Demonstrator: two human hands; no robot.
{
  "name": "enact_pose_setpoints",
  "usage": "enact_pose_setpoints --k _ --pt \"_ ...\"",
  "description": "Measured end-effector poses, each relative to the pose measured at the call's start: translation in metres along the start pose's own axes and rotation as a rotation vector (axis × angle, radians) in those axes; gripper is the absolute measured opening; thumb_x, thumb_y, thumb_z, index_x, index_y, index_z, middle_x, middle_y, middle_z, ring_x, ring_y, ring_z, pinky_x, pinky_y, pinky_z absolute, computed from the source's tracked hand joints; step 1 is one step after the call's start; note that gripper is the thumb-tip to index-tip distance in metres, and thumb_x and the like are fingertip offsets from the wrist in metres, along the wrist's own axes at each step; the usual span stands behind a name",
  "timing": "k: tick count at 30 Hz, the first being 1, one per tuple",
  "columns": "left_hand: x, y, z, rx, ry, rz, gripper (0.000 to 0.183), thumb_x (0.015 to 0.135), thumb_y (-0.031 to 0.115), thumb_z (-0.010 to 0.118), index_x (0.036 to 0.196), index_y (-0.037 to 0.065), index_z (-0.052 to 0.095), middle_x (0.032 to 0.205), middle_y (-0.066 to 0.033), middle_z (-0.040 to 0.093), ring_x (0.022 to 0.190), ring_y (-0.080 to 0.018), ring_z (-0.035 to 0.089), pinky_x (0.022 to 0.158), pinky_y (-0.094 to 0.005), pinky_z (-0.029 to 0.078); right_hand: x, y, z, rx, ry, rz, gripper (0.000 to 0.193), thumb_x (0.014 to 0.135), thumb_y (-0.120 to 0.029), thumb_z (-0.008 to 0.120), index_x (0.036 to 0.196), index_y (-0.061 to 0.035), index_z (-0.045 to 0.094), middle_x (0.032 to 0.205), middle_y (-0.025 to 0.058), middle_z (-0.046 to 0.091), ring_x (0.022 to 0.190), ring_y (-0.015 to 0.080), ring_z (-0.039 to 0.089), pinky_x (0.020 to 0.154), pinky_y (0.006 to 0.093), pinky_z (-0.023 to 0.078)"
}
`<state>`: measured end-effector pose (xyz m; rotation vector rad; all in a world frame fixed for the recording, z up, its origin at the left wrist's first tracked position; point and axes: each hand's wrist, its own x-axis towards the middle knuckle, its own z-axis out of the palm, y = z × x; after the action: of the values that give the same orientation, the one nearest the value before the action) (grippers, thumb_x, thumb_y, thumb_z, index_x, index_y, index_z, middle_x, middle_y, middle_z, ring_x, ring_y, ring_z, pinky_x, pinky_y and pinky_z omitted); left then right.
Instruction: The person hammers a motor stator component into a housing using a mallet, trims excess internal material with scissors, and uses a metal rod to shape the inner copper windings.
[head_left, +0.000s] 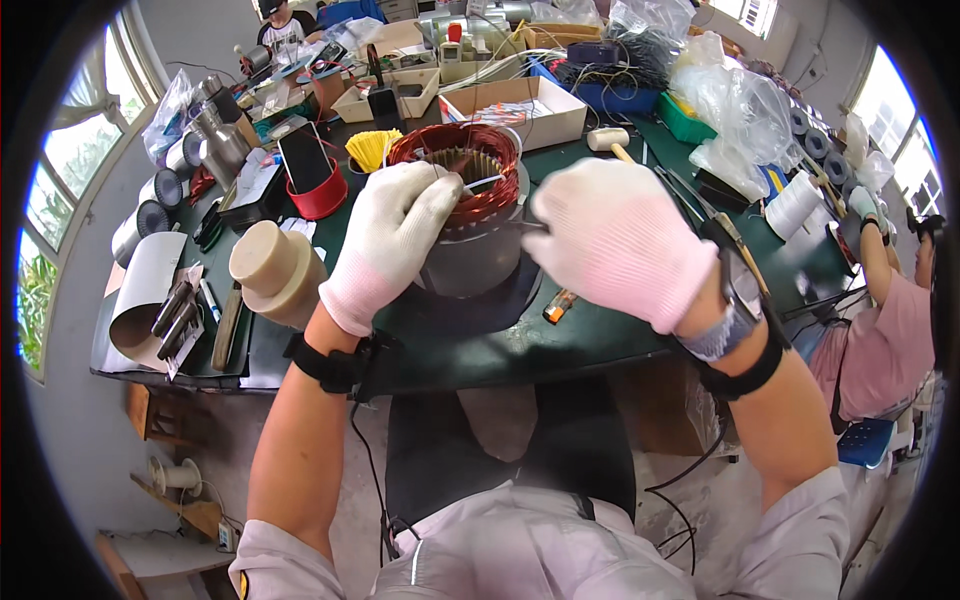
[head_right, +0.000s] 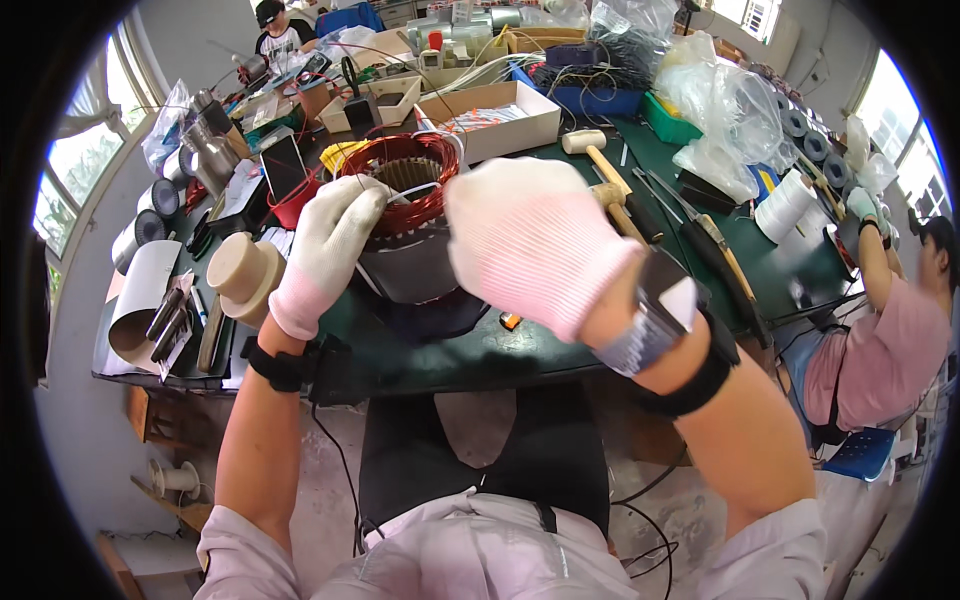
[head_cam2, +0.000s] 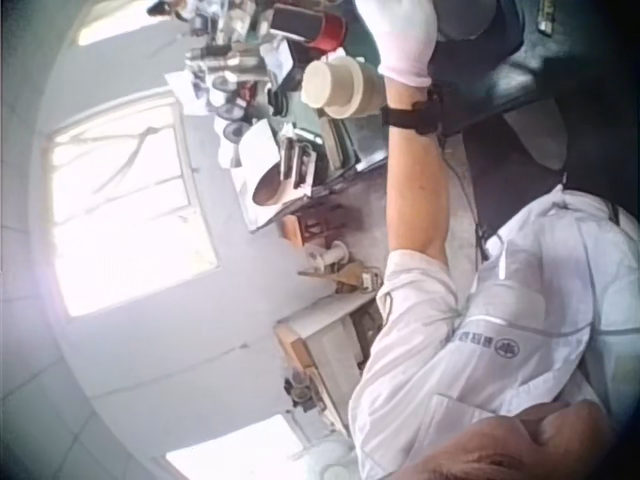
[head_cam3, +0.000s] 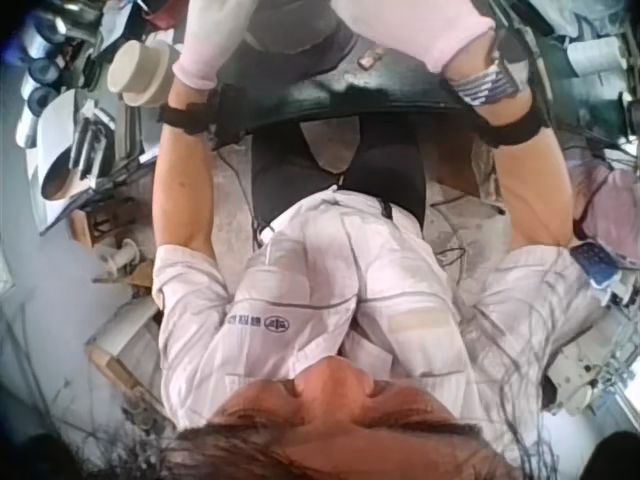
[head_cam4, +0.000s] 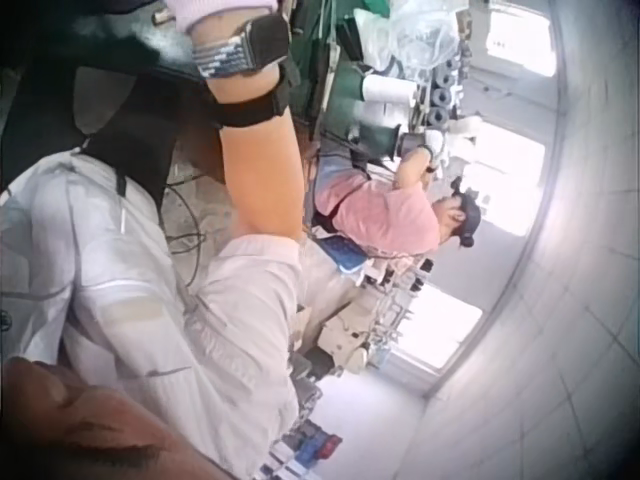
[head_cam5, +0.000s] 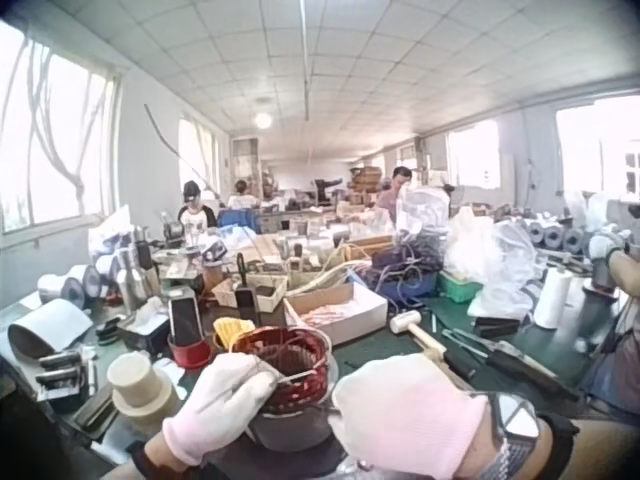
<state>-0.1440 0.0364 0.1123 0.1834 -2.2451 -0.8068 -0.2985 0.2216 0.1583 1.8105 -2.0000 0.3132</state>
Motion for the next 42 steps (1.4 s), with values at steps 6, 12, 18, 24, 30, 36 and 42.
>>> enact_pose_setpoints --k 6,12,18,24,30,36,42 --pt "-0.002 -0.007 -0.015 -0.187 -0.07 -0.155 0.039 0.11 0.019 0.046 0.113 -0.008 0.073 0.107 -0.0088 0.075 0.102 -0.0139 0.066 0.097 -0.0299 0.051 -0.026 0.004 0.016 0.038 -0.001 0.149 0.03 0.092 -0.029 0.077 0.075 -0.0056 0.072 0.076 0.0135 0.068 0.075 0.0339 0.072 0.068 0.044 0.057" --pt "-0.001 0.002 -0.023 -0.236 -0.094 -0.224 0.039 0.106 0.015 0.043 0.118 -0.007 0.073 0.116 -0.0103 0.076 0.11 -0.0156 0.068 0.102 -0.0313 0.051 -0.023 -0.002 0.019 -0.02 -0.043 0.162 0.024 0.094 -0.025 0.072 0.08 -0.0058 0.076 0.079 0.0138 0.072 0.074 0.0305 0.076 0.067 0.0396 0.06" --pt "0.002 -0.004 -0.03 -0.287 -0.163 -0.143 0.036 0.093 -0.01 0.047 0.119 -0.009 0.072 0.121 -0.0123 0.075 0.118 -0.0201 0.068 0.11 -0.0338 0.05 -0.018 -0.003 0.024 -0.009 -0.025 0.147 0.025 0.093 -0.024 0.072 0.075 -0.0073 0.071 0.078 0.0131 0.069 0.073 0.0312 0.074 0.064 0.041 0.058" --pt "-0.004 -0.002 -0.025 -0.058 -0.117 -0.038 0.029 0.099 -0.009 0.058 0.12 -0.001 0.076 0.116 -0.0113 0.076 0.112 -0.0219 0.072 0.101 -0.0333 0.055 -0.013 0.006 0.022 0.023 -0.098 0.185 0.025 0.094 -0.026 0.075 0.08 -0.0058 0.071 0.081 0.0138 0.069 0.076 0.0341 0.072 0.067 0.0435 0.056" --pt "-0.017 0.002 -0.017 -0.067 -0.069 -0.006 0.043 0.095 -0.016 0.055 0.133 0.0 0.068 0.127 -0.0154 0.07 0.118 -0.0271 0.071 0.106 -0.0357 0.054 -0.007 0.022 0.024 0.082 -0.098 0.163 0.025 0.092 -0.026 0.078 0.08 -0.0054 0.07 0.079 0.015 0.066 0.074 0.0368 0.07 0.066 0.0434 0.056" --pt "-0.019 -0.002 -0.015 -0.004 -0.06 0.156 0.055 0.085 -0.013 0.065 0.138 0.002 0.065 0.133 -0.0155 0.068 0.129 -0.0355 0.063 0.115 -0.0435 0.047 -0.009 0.025 0.028 0.065 -0.091 0.163 0.025 0.091 -0.026 0.079 0.082 -0.0054 0.07 0.079 0.015 0.067 0.074 0.0368 0.071 0.066 0.0438 0.056" --pt "-0.013 -0.006 -0.016 0.167 -0.093 0.16 0.065 0.073 0.006 0.082 0.136 0.005 0.067 0.13 -0.0144 0.065 0.13 -0.036 0.059 0.115 -0.0456 0.045 -0.016 0.009 0.02 0.039 -0.078 0.132 0.025 0.095 -0.029 0.074 0.082 -0.0069 0.071 0.078 0.0129 0.069 0.072 0.0311 0.073 0.066 0.041 0.057"
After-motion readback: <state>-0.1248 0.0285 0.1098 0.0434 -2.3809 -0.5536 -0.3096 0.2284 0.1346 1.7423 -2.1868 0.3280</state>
